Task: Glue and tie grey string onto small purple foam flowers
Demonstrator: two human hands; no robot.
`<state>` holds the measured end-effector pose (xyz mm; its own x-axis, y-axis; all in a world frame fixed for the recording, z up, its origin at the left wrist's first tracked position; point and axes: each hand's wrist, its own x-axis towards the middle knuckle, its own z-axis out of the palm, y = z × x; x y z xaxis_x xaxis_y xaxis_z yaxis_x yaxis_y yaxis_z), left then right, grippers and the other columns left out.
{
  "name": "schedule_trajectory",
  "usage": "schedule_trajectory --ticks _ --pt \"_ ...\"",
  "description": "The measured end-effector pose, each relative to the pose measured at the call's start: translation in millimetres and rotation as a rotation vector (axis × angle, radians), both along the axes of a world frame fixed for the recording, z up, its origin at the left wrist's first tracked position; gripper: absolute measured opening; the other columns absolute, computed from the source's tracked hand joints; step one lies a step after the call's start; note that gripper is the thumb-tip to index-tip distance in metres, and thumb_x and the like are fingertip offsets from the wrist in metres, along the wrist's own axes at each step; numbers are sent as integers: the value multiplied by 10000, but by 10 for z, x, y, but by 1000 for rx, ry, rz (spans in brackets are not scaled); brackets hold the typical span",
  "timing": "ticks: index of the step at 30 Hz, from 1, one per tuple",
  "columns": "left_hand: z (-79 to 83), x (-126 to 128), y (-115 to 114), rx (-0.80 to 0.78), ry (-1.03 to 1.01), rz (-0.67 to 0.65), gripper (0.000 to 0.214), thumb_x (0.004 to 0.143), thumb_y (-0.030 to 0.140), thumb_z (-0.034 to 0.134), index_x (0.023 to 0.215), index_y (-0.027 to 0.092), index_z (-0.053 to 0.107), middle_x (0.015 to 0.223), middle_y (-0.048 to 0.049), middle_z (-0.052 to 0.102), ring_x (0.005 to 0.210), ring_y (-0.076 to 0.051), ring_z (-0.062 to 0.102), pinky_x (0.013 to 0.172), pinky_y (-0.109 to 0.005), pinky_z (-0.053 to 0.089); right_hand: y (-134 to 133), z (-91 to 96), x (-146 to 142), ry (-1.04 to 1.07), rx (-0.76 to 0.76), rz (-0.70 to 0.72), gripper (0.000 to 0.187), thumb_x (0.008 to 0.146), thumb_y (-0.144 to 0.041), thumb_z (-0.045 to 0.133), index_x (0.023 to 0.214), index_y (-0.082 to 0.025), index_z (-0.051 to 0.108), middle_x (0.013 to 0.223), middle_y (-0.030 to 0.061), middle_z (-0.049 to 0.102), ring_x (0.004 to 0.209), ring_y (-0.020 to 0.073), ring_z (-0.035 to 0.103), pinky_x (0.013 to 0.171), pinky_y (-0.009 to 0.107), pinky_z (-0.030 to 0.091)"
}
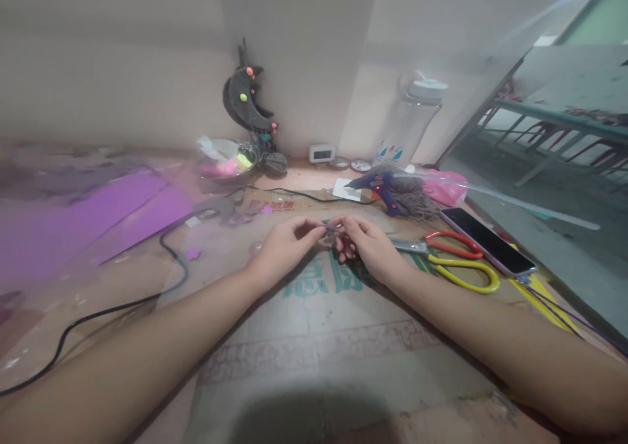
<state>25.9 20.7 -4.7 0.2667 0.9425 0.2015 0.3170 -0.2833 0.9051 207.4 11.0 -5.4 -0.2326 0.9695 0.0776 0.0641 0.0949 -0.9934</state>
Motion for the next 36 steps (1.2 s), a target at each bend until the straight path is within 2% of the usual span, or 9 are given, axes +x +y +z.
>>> schedule_trajectory --ticks 6,9,12,18,23,28,33,36 --pt "6 -4 -3 37 10 46 239 858 387 582 858 161 657 859 -46 707 777 -167 628 703 -268 466 18 -2 -13 -72 100 -81 387 830 -531 587 975 -174 627 663 -31 581 494 82 485 470 215 397" --pt "6 -4 -7 47 23 44 239 855 387 592 832 157 654 833 -43 699 777 -166 626 712 -268 465 24 0 -25 -152 116 -65 278 779 -409 651 924 -172 650 703 -18 617 522 86 485 486 219 389" --pt "-9 -3 4 44 2 12 247 867 379 584 861 147 669 862 -53 707 808 -170 637 737 -270 474 32 -7 -23 -211 146 -55 213 794 -362 618 879 -172 662 687 -18 612 527 89 474 500 224 378" --pt "-42 -4 34 12 -103 -64 383 902 376 544 1212 169 633 1017 -72 734 926 -193 670 810 -294 507 50 -35 -10 -252 169 -57 207 819 -361 581 873 -173 648 649 -21 588 546 106 480 527 241 391" --pt "-21 1 23 80 -13 -44 250 869 343 595 1007 178 721 1070 -83 736 1007 -218 659 926 -332 479 58 -64 -17 -283 194 -72 212 820 -376 592 872 -177 643 661 -10 596 559 119 506 537 257 407" --pt "-25 8 27 18 -45 -59 283 852 332 612 1068 168 691 1049 -86 735 935 -206 671 852 -323 503 70 -53 -24 -295 225 -76 190 826 -357 585 859 -179 642 688 0 614 610 131 537 567 261 423" --pt "-13 12 25 59 -11 -25 211 834 338 623 892 150 697 917 -75 733 850 -196 661 763 -292 493 83 -61 -41 -305 234 -78 192 831 -367 578 832 -179 614 661 -15 584 575 119 512 540 255 410" --pt "-7 17 38 51 -48 1 221 826 355 628 874 146 684 866 -62 720 781 -179 653 709 -276 487 97 -84 -53 -245 251 -65 213 829 -391 577 868 -182 598 693 -16 589 576 112 511 529 244 407"
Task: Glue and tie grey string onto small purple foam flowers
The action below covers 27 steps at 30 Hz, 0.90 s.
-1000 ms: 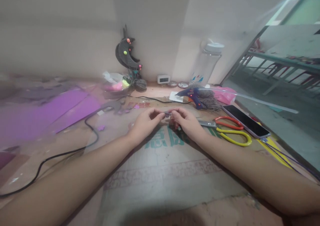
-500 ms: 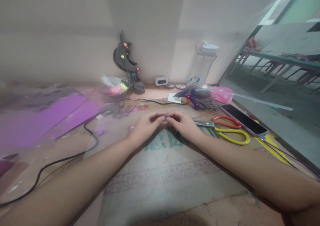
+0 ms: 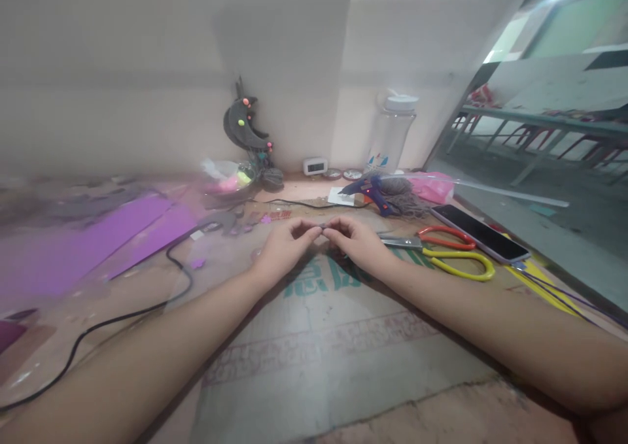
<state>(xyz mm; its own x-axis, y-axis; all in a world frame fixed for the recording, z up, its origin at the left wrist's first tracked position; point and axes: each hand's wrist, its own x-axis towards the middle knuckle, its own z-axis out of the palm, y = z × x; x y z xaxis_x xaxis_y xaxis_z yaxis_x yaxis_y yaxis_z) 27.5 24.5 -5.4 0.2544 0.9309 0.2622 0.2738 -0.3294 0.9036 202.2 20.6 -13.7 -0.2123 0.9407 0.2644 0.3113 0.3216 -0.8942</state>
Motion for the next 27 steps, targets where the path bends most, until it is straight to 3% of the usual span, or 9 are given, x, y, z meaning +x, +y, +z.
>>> schedule_trajectory --ticks 5,12,16,20,22,24,26,27 --pt "-35 13 49 -50 -140 27 206 807 323 633 882 136 678 785 -38 700 691 -145 625 658 -251 475 32 -20 22 -7 32 -15 244 845 -411 561 934 -186 591 687 -16 602 579 121 529 539 247 417" --pt "-76 -2 82 -90 -131 -11 235 799 331 639 921 137 694 844 -55 709 722 -153 621 666 -251 467 -19 27 43 -218 144 -65 180 865 -328 559 786 -185 632 670 -11 619 616 137 545 598 266 417" --pt "-58 -7 65 -78 -93 9 239 811 363 626 885 141 675 823 -51 696 715 -155 612 678 -261 466 -53 113 86 -385 328 -67 231 925 -321 503 836 -175 658 785 33 627 703 152 561 655 274 434" --pt "-45 -13 59 -68 -47 46 224 817 366 613 851 148 654 791 -39 683 681 -152 601 669 -265 454 -80 403 293 -633 547 -90 205 899 -308 570 1052 -193 643 1116 93 608 722 142 572 645 276 440" --pt "-53 -19 67 -59 -34 42 221 819 371 612 834 153 649 800 -36 685 691 -150 601 686 -264 451 -124 629 427 -653 650 -173 133 911 -276 551 921 -199 659 885 43 654 664 139 561 619 270 415" --pt "-66 -23 79 -56 -35 35 223 821 377 611 834 157 647 803 -32 685 708 -150 602 692 -258 444 -188 859 541 -595 687 -353 145 908 -303 567 855 -207 661 674 -3 608 564 127 518 541 265 357" --pt "-72 -23 86 -63 -49 34 223 820 379 612 848 160 642 801 -28 682 714 -150 601 680 -253 438 -252 1041 619 -507 755 -495 189 930 -300 532 820 -198 649 606 -18 554 539 113 483 538 271 330" --pt "-69 -21 85 -70 -57 32 223 821 380 610 854 161 639 795 -26 679 709 -150 600 669 -251 437 -275 1102 643 -465 783 -502 208 949 -289 496 845 -193 648 613 -17 543 541 107 470 547 277 331"
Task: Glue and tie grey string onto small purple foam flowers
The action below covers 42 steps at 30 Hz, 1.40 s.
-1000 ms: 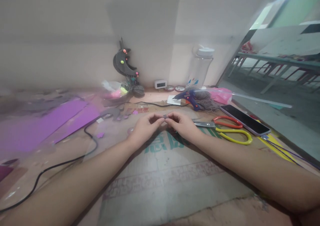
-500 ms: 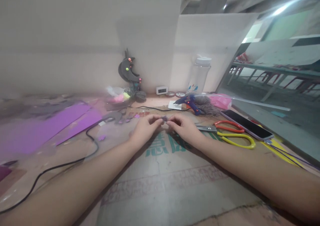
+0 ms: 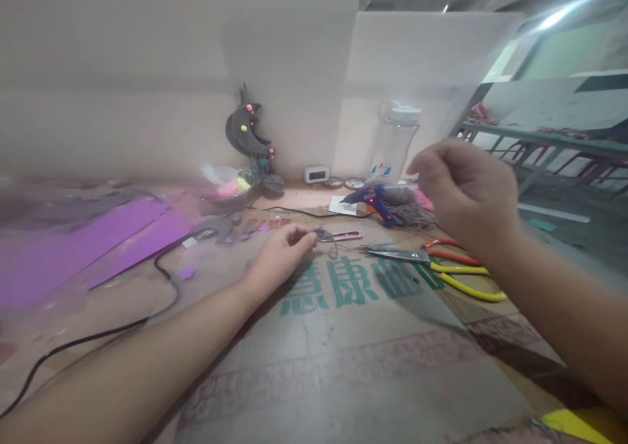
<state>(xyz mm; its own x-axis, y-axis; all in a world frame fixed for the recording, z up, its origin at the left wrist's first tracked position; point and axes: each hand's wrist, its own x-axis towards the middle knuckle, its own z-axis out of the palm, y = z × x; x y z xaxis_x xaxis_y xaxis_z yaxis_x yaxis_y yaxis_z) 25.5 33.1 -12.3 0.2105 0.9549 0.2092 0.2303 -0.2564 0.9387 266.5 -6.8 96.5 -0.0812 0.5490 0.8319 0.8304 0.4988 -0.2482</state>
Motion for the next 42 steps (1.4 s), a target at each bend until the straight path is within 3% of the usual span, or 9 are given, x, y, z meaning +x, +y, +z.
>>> schedule_trajectory --ticks 2,5,11,15,17,24,30,37,42 --pt "18 5 -9 -13 -4 3 219 820 378 610 845 162 634 767 -22 669 691 -149 598 651 -251 436 -16 56 22 24 -4 77 207 959 -239 451 909 -191 645 654 -13 548 553 102 468 562 282 347" --pt "52 10 -25 -19 8 9 213 813 376 615 796 164 627 724 -14 656 667 -148 595 642 -252 434 39 -5 -1 -33 -116 153 197 916 -151 460 923 -201 651 698 0 592 594 119 522 581 277 382" --pt "20 2 -2 12 16 -8 227 817 387 612 784 163 618 746 -15 661 674 -148 593 654 -256 434 260 -367 -146 -148 -386 297 182 867 -142 516 924 -209 675 863 34 715 795 186 652 738 309 465" --pt "-3 7 2 -24 -4 -11 225 820 390 609 801 166 619 746 -9 664 670 -148 597 650 -256 440 330 -558 -240 -80 -653 377 103 852 -217 572 834 -203 673 755 21 710 706 174 647 667 284 455" --pt "0 13 -5 -27 -21 -18 218 817 383 608 795 166 615 749 -11 663 665 -145 590 640 -254 436 345 -622 -253 -83 -709 419 134 883 -244 536 812 -200 641 713 11 686 665 157 624 635 265 437" --pt "20 23 -31 -45 -17 -15 218 807 389 614 776 173 604 744 -13 657 647 -141 582 617 -254 435 401 -801 -139 -303 -540 399 169 931 -207 412 824 -204 543 764 18 598 691 153 510 633 258 361" --pt "19 5 -41 -5 29 -19 210 824 382 611 787 175 616 749 -19 661 684 -151 604 660 -267 463 276 -862 -158 -138 -489 412 344 968 -349 390 672 -217 503 623 6 544 586 153 500 575 271 356" --pt "-5 -14 -17 43 85 -40 244 847 413 595 803 174 619 771 -16 661 689 -147 585 645 -254 433 31 -879 -233 -99 -194 683 136 962 -219 460 906 -233 583 790 26 667 722 156 611 657 273 465" --pt "16 -6 -31 28 80 -53 231 852 403 588 803 178 609 752 -7 649 679 -145 580 652 -258 436 89 -931 -245 -67 -172 680 185 941 -113 423 982 -243 548 887 45 642 836 175 614 754 321 501"
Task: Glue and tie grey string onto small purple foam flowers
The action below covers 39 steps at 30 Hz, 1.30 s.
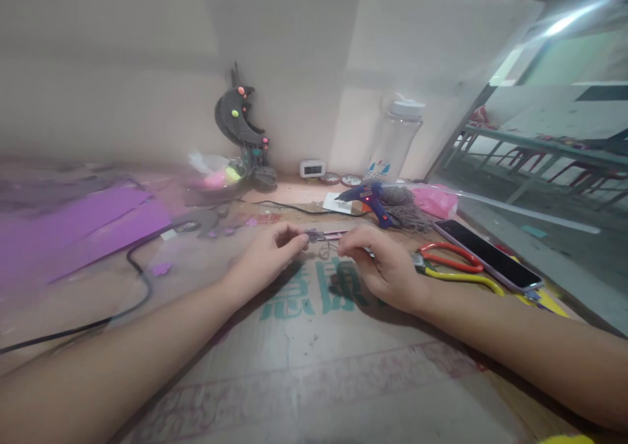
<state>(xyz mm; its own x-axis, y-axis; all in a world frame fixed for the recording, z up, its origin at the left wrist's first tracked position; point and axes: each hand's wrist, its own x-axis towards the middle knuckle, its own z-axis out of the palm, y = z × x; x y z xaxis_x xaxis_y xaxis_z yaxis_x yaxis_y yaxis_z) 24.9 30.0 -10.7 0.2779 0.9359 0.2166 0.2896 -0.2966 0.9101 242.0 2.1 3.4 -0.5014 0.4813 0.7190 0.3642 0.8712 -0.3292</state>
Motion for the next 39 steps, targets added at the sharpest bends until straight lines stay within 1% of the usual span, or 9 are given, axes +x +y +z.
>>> schedule_trajectory --ticks 3,10,14,21,28,31,34,37,39 --pt "-9 6 -2 -31 -18 11 234 846 409 592 810 178 600 752 -10 645 691 -155 599 657 -265 451 92 -7 6 -26 24 -85 201 925 -90 418 1000 -236 535 963 69 600 907 195 582 813 365 494" --pt "-23 14 6 -26 -24 16 218 840 397 592 809 182 605 785 -20 662 735 -167 624 692 -277 459 322 -28 116 -116 51 -246 238 859 -40 439 969 -221 548 927 63 526 893 205 538 809 365 471" --pt "-2 20 -5 -37 -32 10 207 839 383 591 806 179 597 765 -19 653 711 -163 612 687 -282 456 384 -54 132 -147 1 -271 225 906 -86 429 1021 -196 589 960 81 567 872 193 569 766 332 483" --pt "-11 22 -19 -19 -47 -20 188 838 365 602 795 182 591 781 -8 638 714 -145 590 675 -266 439 491 -147 116 -412 -93 -318 286 897 -195 562 1170 -179 647 1156 126 669 1087 270 603 949 445 472" --pt "21 35 -74 -38 -25 -63 189 848 365 597 836 178 610 784 -15 648 699 -141 585 657 -262 433 464 -179 80 -505 -27 -355 322 950 -207 442 1203 -140 630 1013 135 622 883 228 594 773 353 492" --pt "44 39 -99 -40 8 -64 197 851 369 590 830 175 607 792 -26 660 712 -150 590 670 -272 441 446 -136 67 -430 -76 -381 309 948 -174 408 1157 -165 635 961 104 575 822 199 569 738 322 473" --pt "54 38 -109 -37 21 -72 195 856 369 583 842 175 600 801 -30 668 735 -157 605 700 -285 455 433 -88 75 -180 -137 -387 236 951 -183 402 1066 -163 607 946 93 591 839 197 576 756 328 467" --pt "39 33 -99 -29 21 -66 191 854 369 585 844 179 603 802 -27 670 737 -157 613 704 -286 459 388 -47 94 55 -239 -374 218 978 -235 380 1121 -174 534 799 28 607 697 160 577 681 296 463" --pt "25 30 -85 -16 26 -43 190 850 367 589 836 179 607 796 -26 673 727 -157 614 694 -284 459 332 -31 100 71 -238 -383 246 993 -269 361 1145 -183 534 753 9 603 659 149 572 650 279 450"
